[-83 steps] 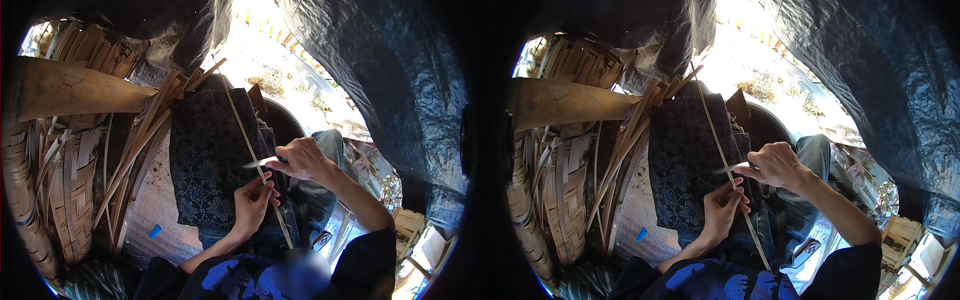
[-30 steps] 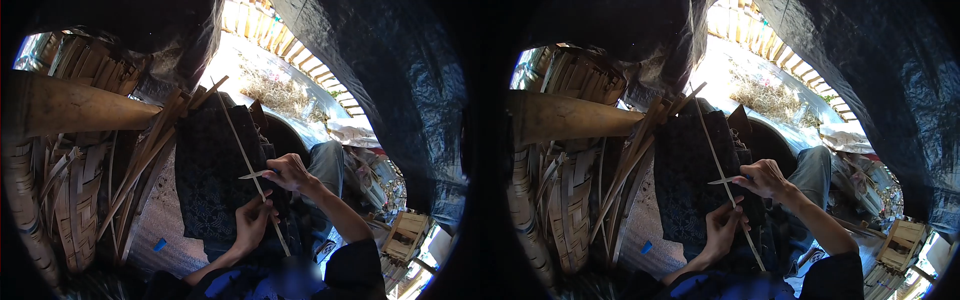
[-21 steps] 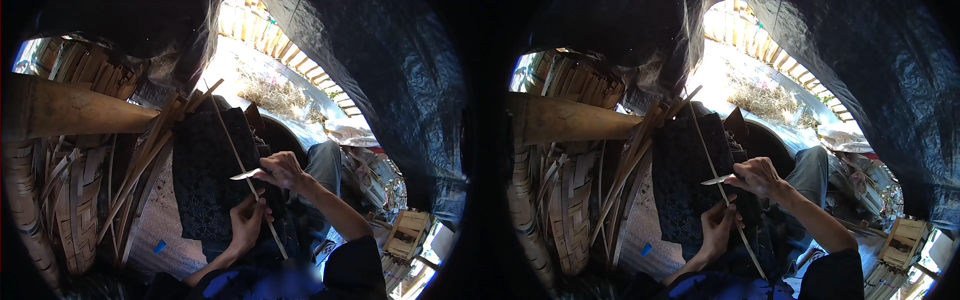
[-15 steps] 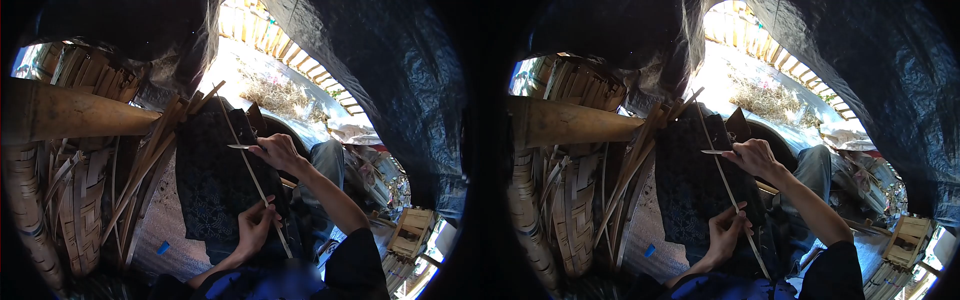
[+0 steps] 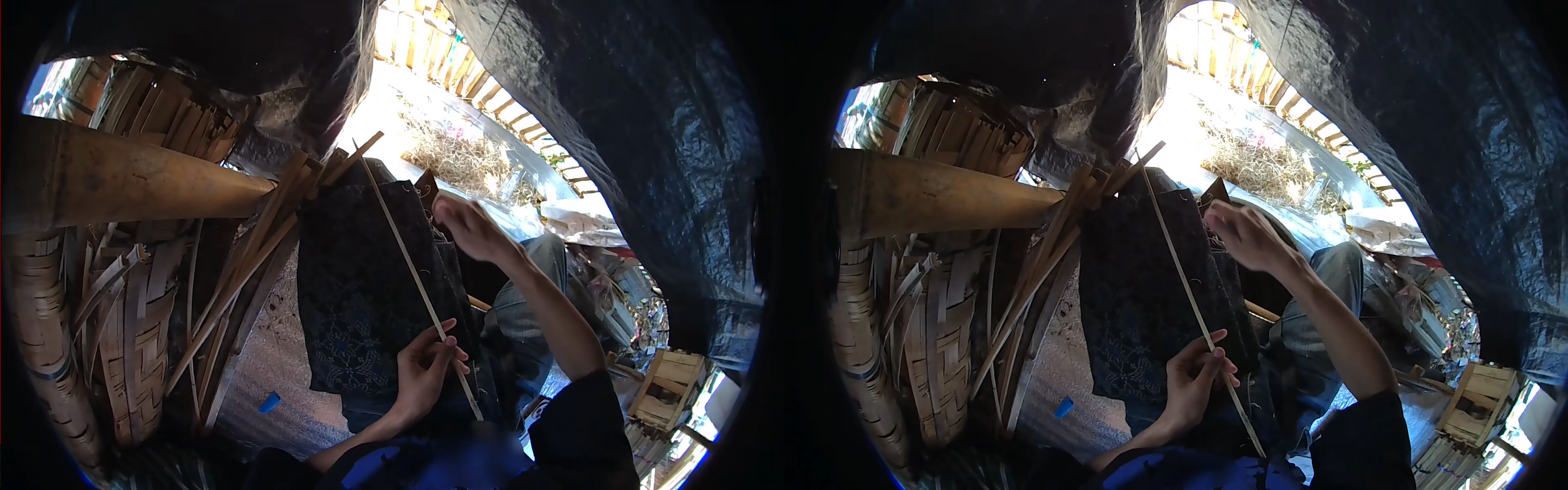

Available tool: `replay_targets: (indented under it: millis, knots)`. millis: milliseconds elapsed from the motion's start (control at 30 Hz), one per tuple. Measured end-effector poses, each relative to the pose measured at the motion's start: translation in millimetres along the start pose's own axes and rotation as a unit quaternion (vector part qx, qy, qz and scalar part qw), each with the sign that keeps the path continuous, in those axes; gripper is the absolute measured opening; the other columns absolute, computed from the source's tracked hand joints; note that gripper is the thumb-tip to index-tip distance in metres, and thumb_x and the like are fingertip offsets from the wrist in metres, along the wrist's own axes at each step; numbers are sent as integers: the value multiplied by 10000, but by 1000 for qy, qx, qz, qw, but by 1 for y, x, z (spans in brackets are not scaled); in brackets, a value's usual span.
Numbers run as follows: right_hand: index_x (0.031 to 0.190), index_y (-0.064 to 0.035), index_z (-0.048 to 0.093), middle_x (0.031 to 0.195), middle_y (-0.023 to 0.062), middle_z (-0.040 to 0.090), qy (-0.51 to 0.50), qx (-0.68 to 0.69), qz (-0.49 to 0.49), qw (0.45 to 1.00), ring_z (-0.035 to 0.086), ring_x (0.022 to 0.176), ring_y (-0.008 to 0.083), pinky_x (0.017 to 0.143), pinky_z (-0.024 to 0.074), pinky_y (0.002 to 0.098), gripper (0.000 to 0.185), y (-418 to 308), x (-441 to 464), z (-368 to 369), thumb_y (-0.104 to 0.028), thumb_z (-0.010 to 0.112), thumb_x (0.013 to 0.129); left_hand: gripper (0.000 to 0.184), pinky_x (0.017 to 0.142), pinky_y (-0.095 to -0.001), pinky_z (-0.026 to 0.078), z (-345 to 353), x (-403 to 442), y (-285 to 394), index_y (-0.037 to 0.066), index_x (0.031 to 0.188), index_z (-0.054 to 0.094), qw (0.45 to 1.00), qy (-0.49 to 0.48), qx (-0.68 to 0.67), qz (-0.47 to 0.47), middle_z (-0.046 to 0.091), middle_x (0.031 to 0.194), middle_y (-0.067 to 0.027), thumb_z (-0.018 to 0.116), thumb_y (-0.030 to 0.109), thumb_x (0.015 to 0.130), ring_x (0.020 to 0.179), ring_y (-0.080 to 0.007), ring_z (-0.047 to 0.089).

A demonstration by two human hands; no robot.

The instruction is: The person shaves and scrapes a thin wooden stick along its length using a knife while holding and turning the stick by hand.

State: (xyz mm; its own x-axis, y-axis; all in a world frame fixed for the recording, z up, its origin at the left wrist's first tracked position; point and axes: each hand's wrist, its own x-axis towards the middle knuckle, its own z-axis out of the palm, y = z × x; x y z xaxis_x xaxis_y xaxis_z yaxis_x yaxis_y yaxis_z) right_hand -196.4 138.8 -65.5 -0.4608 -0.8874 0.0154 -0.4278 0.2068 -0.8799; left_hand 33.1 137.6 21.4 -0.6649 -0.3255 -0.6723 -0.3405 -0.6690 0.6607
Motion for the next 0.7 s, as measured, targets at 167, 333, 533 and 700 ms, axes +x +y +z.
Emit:
replay_targets:
  millis: [167, 333, 533, 700]
  knots:
    - [768, -34, 478, 538, 147, 427, -115, 30, -29, 992, 483, 507, 356, 483, 374, 400, 319, -23, -76, 4, -295, 441, 947, 354, 575, -241, 475, -8, 1, -1, -2, 1238, 479, 995, -43, -79, -34, 612, 725, -66, 513, 186, 940, 636, -159, 630]
    - [752, -47, 476, 538, 149, 488, -48, -110, -21, 993, 540, 539, 369, 475, 401, 437, 301, -28, -64, 11, -298, 502, 916, 330, 593, -249, 484, -9, -1, -6, -5, 1221, 496, 996, -61, -55, -34, 620, 725, -76, 512, 165, 938, 644, -163, 634]
    - [754, -46, 486, 546, 156, 498, 51, -121, 77, 988, 556, 553, 362, 483, 402, 427, 297, -8, -24, 4, -290, 503, 921, 312, 615, -259, 500, -7, -1, 0, -37, 1193, 504, 997, -53, -44, -24, 629, 726, -86, 517, 133, 932, 646, -162, 634]
    - [725, -55, 498, 521, 119, 498, -79, -82, -40, 993, 556, 489, 310, 461, 408, 396, 304, -40, -58, -15, -309, 577, 871, 314, 628, -276, 530, 3, 1, 1, -66, 1160, 511, 998, 4, -51, -36, 634, 721, -97, 553, 124, 913, 662, -161, 634]
